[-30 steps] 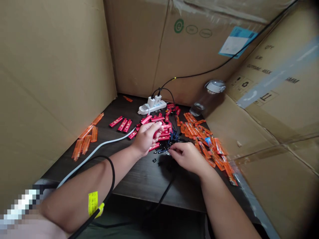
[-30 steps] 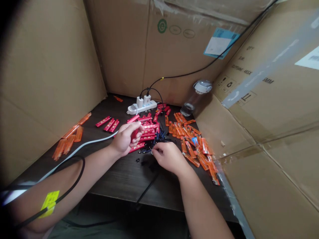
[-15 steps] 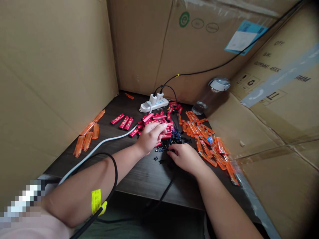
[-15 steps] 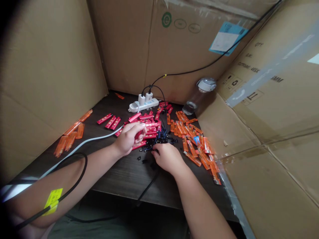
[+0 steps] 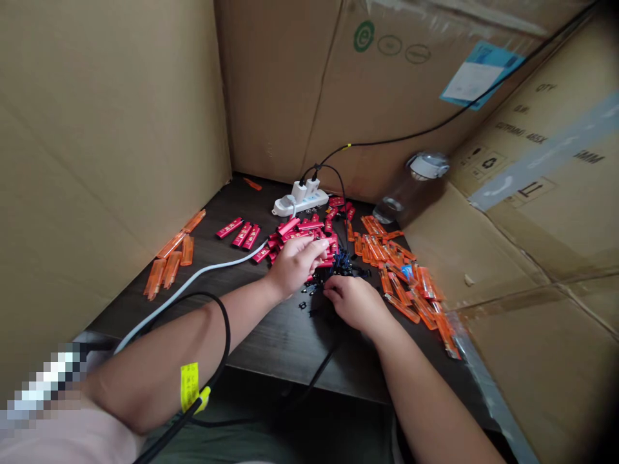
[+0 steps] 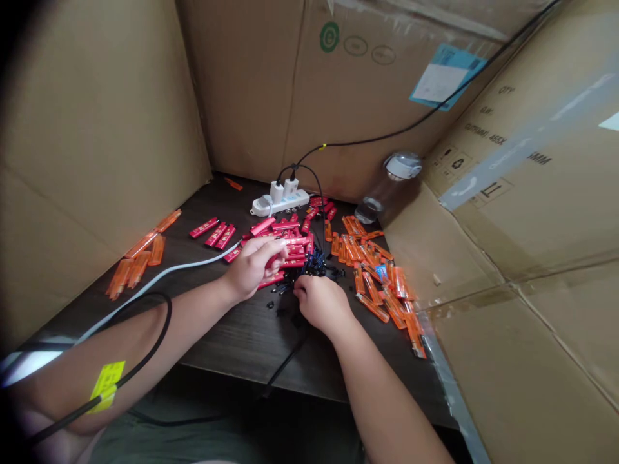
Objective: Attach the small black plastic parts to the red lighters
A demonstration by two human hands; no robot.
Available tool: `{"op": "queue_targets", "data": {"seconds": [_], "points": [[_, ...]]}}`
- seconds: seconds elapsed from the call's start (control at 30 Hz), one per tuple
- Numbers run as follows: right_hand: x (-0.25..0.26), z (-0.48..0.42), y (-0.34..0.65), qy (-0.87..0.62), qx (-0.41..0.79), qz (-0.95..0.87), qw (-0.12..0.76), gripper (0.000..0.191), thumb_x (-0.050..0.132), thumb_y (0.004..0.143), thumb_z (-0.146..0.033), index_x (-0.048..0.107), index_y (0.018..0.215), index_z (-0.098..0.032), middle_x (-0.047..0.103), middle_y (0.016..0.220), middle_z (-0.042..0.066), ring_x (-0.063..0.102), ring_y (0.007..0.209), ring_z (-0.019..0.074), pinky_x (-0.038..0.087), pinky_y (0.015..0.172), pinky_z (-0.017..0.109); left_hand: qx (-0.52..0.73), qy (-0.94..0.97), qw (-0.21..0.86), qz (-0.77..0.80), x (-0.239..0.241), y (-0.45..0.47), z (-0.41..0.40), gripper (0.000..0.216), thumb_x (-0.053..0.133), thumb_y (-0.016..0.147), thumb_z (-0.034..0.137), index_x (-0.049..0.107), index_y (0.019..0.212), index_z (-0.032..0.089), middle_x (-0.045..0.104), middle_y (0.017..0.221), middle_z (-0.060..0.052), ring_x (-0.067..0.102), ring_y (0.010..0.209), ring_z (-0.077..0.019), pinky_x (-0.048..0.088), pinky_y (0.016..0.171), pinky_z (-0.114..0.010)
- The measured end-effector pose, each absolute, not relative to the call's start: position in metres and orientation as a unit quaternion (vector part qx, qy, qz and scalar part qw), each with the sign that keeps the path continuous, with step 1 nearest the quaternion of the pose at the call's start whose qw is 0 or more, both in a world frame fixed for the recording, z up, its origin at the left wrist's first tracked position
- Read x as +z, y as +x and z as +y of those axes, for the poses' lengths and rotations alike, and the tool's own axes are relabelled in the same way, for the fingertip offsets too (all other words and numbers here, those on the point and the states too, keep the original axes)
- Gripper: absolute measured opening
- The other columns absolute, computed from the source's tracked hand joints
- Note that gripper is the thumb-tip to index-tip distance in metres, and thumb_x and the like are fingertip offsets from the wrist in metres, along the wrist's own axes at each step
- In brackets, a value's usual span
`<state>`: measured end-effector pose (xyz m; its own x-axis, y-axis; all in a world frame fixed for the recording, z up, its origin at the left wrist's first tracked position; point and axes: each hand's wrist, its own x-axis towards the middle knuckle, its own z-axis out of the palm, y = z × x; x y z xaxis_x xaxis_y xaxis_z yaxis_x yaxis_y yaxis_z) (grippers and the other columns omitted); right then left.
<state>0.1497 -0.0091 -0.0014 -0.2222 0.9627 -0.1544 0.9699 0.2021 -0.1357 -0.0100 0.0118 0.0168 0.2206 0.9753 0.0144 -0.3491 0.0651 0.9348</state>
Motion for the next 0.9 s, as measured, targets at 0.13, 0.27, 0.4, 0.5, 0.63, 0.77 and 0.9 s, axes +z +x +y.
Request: {"op": "queue_targets", "data": {"seconds": [0.13, 0.27, 0.4, 0.5, 0.63, 0.77, 0.9], "points": [[0.002, -0.01, 0.15, 0.621, -0.098, 0.777, 0.029, 0.019, 0.051, 0.087, -0.032, 0.069, 0.093, -0.029, 0.072, 0.086, 0.002, 0.064, 0.077, 0.0195, 0.033, 0.06, 0.027, 0.521, 0.446, 0.642, 0.342, 0.018, -0.01, 0.011, 0.029, 0.056, 0.079, 0.038, 0.051, 0.063, 0.015, 0.04, 0.048, 0.006, 0.031, 0.039, -0.0027, 0.02, 0.04, -0.018], [0.003, -0.011, 0.15, 0.623, -0.093, 0.776, 0.038, 0.018, 0.052, 0.086, -0.032, 0.069, 0.091, -0.03, 0.072, 0.083, 0.002, 0.065, 0.077, 0.0207, 0.032, 0.059, 0.027, 0.516, 0.451, 0.644, 0.341, 0.017, -0.011, 0.011, 0.03, 0.056, 0.079, 0.039, 0.051, 0.062, 0.015, 0.039, 0.047, 0.006, 0.03, 0.04, -0.0032, 0.02, 0.04, -0.019], [0.003, -0.013, 0.147, 0.627, -0.088, 0.773, 0.05, 0.019, 0.05, 0.087, -0.03, 0.068, 0.09, -0.029, 0.072, 0.085, 0.003, 0.065, 0.079, 0.0209, 0.032, 0.06, 0.028, 0.513, 0.469, 0.633, 0.34, 0.016, -0.011, 0.011, 0.032, 0.056, 0.08, 0.04, 0.051, 0.062, 0.015, 0.041, 0.049, 0.005, 0.032, 0.041, -0.0033, 0.022, 0.042, -0.019], [0.003, -0.014, 0.144, 0.621, -0.072, 0.778, 0.067, 0.02, 0.047, 0.088, -0.028, 0.067, 0.089, -0.025, 0.072, 0.087, 0.005, 0.066, 0.08, 0.0219, 0.033, 0.06, 0.028, 0.512, 0.474, 0.629, 0.342, 0.016, -0.01, 0.011, 0.033, 0.056, 0.08, 0.042, 0.051, 0.062, 0.015, 0.041, 0.049, 0.005, 0.032, 0.042, -0.0035, 0.023, 0.042, -0.019], [0.003, -0.017, 0.14, 0.598, -0.037, 0.794, 0.097, 0.022, 0.043, 0.089, -0.026, 0.064, 0.087, -0.021, 0.072, 0.085, 0.009, 0.067, 0.077, 0.0243, 0.033, 0.057, 0.029, 0.511, 0.471, 0.632, 0.342, 0.015, -0.01, 0.012, 0.032, 0.056, 0.079, 0.041, 0.051, 0.063, 0.015, 0.04, 0.049, 0.006, 0.032, 0.042, -0.0035, 0.022, 0.042, -0.019], [0.002, -0.018, 0.14, 0.577, -0.013, 0.81, 0.104, 0.023, 0.039, 0.091, -0.026, 0.061, 0.089, -0.019, 0.072, 0.084, 0.01, 0.069, 0.075, 0.0249, 0.033, 0.056, 0.029, 0.512, 0.474, 0.63, 0.341, 0.014, -0.01, 0.012, 0.031, 0.055, 0.079, 0.04, 0.051, 0.063, 0.015, 0.04, 0.049, 0.006, 0.031, 0.042, -0.0035, 0.022, 0.042, -0.019], [0.001, -0.019, 0.142, 0.567, -0.004, 0.816, 0.11, 0.023, 0.038, 0.092, -0.026, 0.06, 0.091, -0.019, 0.072, 0.083, 0.01, 0.069, 0.074, 0.0257, 0.033, 0.055, 0.029, 0.514, 0.479, 0.625, 0.341, 0.015, -0.01, 0.012, 0.031, 0.056, 0.079, 0.04, 0.051, 0.062, 0.015, 0.04, 0.049, 0.006, 0.032, 0.042, -0.0038, 0.023, 0.042, -0.019]]}}
